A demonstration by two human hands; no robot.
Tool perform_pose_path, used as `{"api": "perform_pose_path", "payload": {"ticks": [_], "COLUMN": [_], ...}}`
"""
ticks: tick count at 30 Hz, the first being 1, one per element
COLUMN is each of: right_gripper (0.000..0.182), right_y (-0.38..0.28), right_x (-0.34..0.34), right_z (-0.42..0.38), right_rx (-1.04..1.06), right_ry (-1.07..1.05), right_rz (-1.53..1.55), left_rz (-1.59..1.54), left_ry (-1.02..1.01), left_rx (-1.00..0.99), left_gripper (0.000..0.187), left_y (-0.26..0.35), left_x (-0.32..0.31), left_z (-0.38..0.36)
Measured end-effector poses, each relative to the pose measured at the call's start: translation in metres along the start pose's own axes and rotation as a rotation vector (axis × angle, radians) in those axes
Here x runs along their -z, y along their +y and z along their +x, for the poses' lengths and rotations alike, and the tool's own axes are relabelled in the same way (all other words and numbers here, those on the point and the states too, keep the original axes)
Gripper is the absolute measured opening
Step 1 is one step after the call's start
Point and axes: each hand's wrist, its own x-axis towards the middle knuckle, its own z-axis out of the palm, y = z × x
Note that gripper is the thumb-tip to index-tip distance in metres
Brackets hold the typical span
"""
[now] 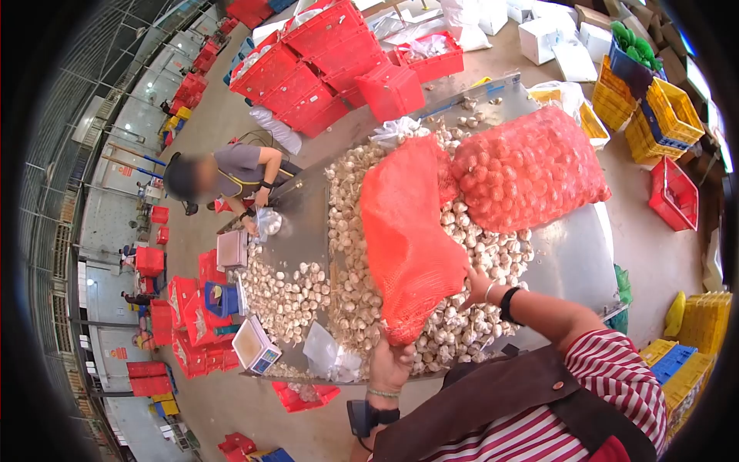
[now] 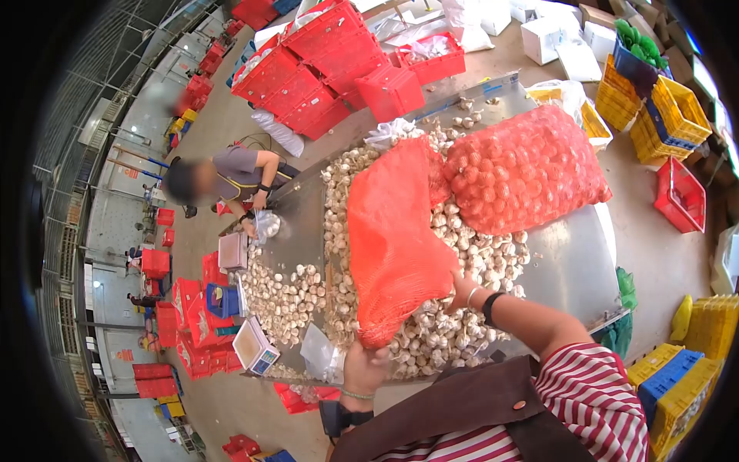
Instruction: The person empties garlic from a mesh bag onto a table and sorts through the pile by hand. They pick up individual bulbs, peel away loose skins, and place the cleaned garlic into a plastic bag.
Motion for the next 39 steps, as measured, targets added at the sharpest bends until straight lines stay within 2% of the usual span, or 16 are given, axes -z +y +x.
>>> {"api": "perform_pose_path", "payload": {"ticks": [3, 5, 7, 9, 12, 13, 16, 19, 21, 23, 25, 28, 30, 32, 37, 39], "right_gripper": [0.121, 0.090, 0.050, 0.024, 0.012, 0.008, 0.007, 0.007, 0.007, 0.006, 0.007, 0.006, 0.007, 0.008, 0.007, 0.007], "right_y": [-0.024, -0.026, -0.040, -0.034, -0.072, -0.085, -0.156, -0.188, -0.197, -0.206, -0.228, -0.239, -0.256, -0.268, -0.312, -0.318], "right_x": [-0.049, -0.069, -0.046, -0.019, 0.091, 0.123, 0.195, 0.218, 0.231, 0.249, 0.264, 0.272, 0.279, 0.291, 0.302, 0.310], "right_z": [-0.014, 0.016, 0.010, 0.036, 0.012, 0.008, -0.044, -0.064, -0.073, -0.087, -0.116, -0.130, -0.150, -0.155, -0.206, -0.207], "right_rx": [-0.061, -0.026, 0.103, 0.084, 0.243, 0.440, 0.637, 0.708, 0.756, 0.723, 0.831, 0.752, 0.864, 1.006, 0.895, 0.893], "right_ry": [0.273, 0.447, 0.455, 0.350, 0.362, 0.453, 0.502, 0.581, 0.633, 0.717, 0.811, 0.702, 0.824, 0.789, 0.764, 0.472], "right_rz": [0.122, 0.336, 0.182, 0.302, 0.035, -0.129, -0.147, -0.232, -0.309, -0.490, -0.225, -0.397, -0.246, -0.063, -0.345, 0.056], "left_rz": [-0.063, -0.026, 0.178, 0.563, 1.711, 2.027, 2.006, 1.509, 1.637, 1.332, 0.645, 0.287, 1.532, 1.592, 1.735, 1.475], "left_ry": [-0.010, -0.006, 0.136, 0.350, 0.680, 0.754, 0.721, 0.680, 0.615, 0.644, 0.382, 0.178, 0.727, 0.428, 0.929, 0.614], "left_rx": [0.045, -0.037, -0.160, -0.340, -0.617, -0.738, -0.798, -0.977, -0.664, -0.578, -0.900, -1.151, -1.869, -2.337, -2.523, -2.502], "left_gripper": [0.042, 0.044, 0.042, 0.043, 0.048, 0.050, 0.047, 0.045, 0.043, 0.033, 0.023, 0.030, 0.039, 0.048, 0.054, 0.052], "left_y": [0.003, 0.015, 0.019, 0.033, 0.077, 0.089, 0.116, 0.136, 0.149, 0.161, 0.164, 0.183, 0.195, 0.219, 0.221, 0.218], "left_x": [-0.010, -0.027, -0.026, -0.031, 0.044, 0.052, 0.057, 0.035, 0.037, -0.014, -0.033, -0.023, -0.011, -0.033, -0.080, -0.099], "left_z": [-0.031, -0.064, -0.079, -0.091, -0.079, -0.074, -0.065, -0.054, -0.044, -0.067, -0.082, -0.085, -0.105, -0.140, -0.222, -0.226]}}
